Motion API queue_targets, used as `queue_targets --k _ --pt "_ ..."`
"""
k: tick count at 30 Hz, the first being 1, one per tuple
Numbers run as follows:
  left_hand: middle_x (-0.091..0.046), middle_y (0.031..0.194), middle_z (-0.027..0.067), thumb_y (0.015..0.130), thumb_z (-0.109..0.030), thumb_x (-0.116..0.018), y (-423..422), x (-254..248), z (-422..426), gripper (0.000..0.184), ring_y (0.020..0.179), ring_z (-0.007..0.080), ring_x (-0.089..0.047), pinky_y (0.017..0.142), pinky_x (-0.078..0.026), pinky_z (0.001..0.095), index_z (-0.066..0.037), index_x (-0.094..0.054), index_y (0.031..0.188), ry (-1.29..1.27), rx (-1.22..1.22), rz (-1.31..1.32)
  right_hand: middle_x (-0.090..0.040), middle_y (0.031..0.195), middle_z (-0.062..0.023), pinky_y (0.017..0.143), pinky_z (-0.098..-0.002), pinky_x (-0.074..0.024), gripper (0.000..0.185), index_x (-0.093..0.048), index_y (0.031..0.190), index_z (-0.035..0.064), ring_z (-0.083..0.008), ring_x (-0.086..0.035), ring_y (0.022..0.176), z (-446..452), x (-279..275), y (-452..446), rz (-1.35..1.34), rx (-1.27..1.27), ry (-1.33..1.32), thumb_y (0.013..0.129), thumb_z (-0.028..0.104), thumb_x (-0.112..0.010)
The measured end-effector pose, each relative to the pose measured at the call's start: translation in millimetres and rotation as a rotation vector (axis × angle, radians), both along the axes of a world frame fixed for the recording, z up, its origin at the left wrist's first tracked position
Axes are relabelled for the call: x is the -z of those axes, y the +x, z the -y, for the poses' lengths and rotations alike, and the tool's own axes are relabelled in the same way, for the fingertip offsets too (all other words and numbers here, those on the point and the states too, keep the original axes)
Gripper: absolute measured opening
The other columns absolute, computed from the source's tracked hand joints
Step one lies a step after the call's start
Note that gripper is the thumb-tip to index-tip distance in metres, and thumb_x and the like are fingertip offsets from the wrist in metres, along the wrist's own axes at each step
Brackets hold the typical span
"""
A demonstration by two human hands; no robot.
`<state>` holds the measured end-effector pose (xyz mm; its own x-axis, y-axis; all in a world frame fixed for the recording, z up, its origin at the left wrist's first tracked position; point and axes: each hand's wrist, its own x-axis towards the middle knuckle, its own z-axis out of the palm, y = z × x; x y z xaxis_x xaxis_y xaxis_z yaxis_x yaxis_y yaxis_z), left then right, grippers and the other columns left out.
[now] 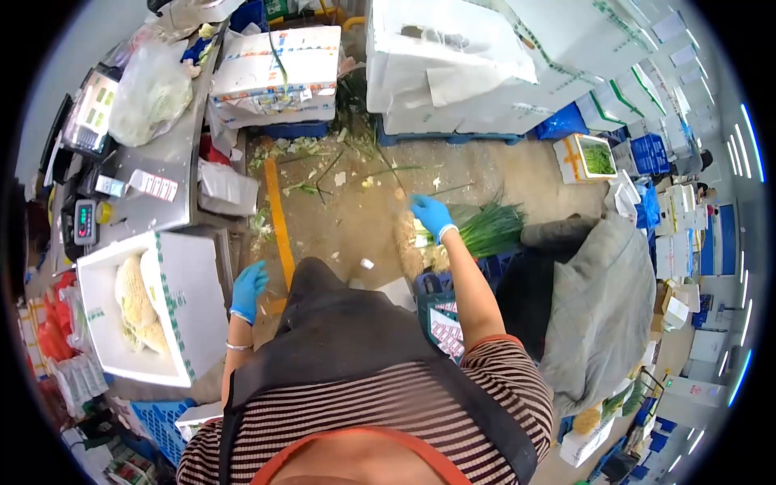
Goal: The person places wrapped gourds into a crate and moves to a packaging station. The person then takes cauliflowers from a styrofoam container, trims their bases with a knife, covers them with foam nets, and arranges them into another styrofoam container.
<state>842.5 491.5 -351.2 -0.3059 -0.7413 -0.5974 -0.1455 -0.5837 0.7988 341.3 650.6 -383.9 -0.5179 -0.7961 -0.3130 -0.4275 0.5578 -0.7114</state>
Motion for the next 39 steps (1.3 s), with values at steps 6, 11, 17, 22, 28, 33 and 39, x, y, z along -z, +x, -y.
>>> queue_targets --k 6,11,17,22,28,33,39 --pt "-0.066 0.090 0.0000 0.094 -0.024 -0.061 -42 54 139 0.026 0.072 0.0083 -0.059 0.061 -0.044 0.0202 -0.008 -0.069 0.114 0.186 0.017 -0.011 -0.070 0.108 -0.0122 0.083 -0.0329 -0.0519 0.037 -0.062 0.128 0.0158 -0.0176 -0.066 0.090 156 -60 -86 -0.058 0.005 -0.166 0.092 0.026 -0.062" --pt "-0.063 0.092 -0.0006 0.095 -0.022 -0.058 -147 56 311 0.027 0.072 0.0063 -0.055 0.061 -0.042 0.0195 -0.007 -0.067 0.115 0.122 0.099 -0.075 -0.070 0.107 -0.0149 0.084 -0.0330 -0.0517 0.038 -0.061 0.129 0.0149 -0.0184 -0.067 0.090 184 -99 -220 -0.128 0.235 -0.263 0.093 0.026 -0.062" --pt "-0.060 0.089 -0.0040 0.098 -0.028 -0.053 -337 -32 471 0.032 0.075 0.0045 -0.052 0.065 -0.041 0.0189 -0.007 -0.067 0.118 -0.166 0.485 -0.001 -0.068 0.106 -0.0202 0.085 -0.0364 -0.0512 0.041 -0.061 0.128 0.0113 -0.0295 -0.067 0.095 213 -180 -363 -0.733 0.405 -0.175 0.093 0.031 -0.061" --pt "-0.066 0.103 0.0048 0.097 -0.027 -0.053 -511 -123 550 0.036 0.093 0.0128 -0.058 0.083 -0.045 0.0252 -0.005 -0.065 0.123 -0.488 0.792 -0.001 -0.062 0.120 -0.0230 0.093 -0.0468 -0.0485 0.048 -0.054 0.132 0.0089 -0.0395 -0.061 0.108 261 -188 -527 -1.140 0.409 0.005 0.092 0.036 -0.057" --pt "-0.066 0.114 0.0127 0.094 -0.029 -0.058 -688 -121 632 0.039 0.103 0.0218 -0.060 0.092 -0.046 0.0323 -0.005 -0.062 0.125 -0.810 0.949 0.188 -0.060 0.124 -0.0226 0.093 -0.0489 -0.0498 0.061 -0.048 0.137 0.0109 -0.0411 -0.059 0.113 319 -158 -680 -1.005 0.561 0.573 0.087 0.043 -0.060" --pt "-0.053 0.132 0.0222 0.083 -0.038 -0.072 -811 -94 664 0.068 0.118 0.0346 -0.056 0.102 -0.043 0.0396 -0.008 -0.049 0.139 -1.346 0.949 0.500 -0.061 0.127 -0.0200 0.097 -0.0435 -0.0465 0.050 -0.060 0.125 0.0058 -0.0368 -0.059 0.115 325 -130 -750 -0.629 0.407 0.832 0.088 0.039 -0.057" --pt "-0.059 0.126 0.0219 0.076 -0.040 -0.075 -906 -35 723 0.078 0.112 0.0311 -0.060 0.097 -0.046 0.0365 -0.005 -0.047 0.140 -1.054 1.258 0.349 -0.069 0.097 -0.0143 0.074 -0.0460 -0.0510 0.031 -0.065 0.102 0.0131 -0.0394 -0.064 0.087 304 -209 -633 -1.107 0.531 0.282 0.095 0.040 -0.050"
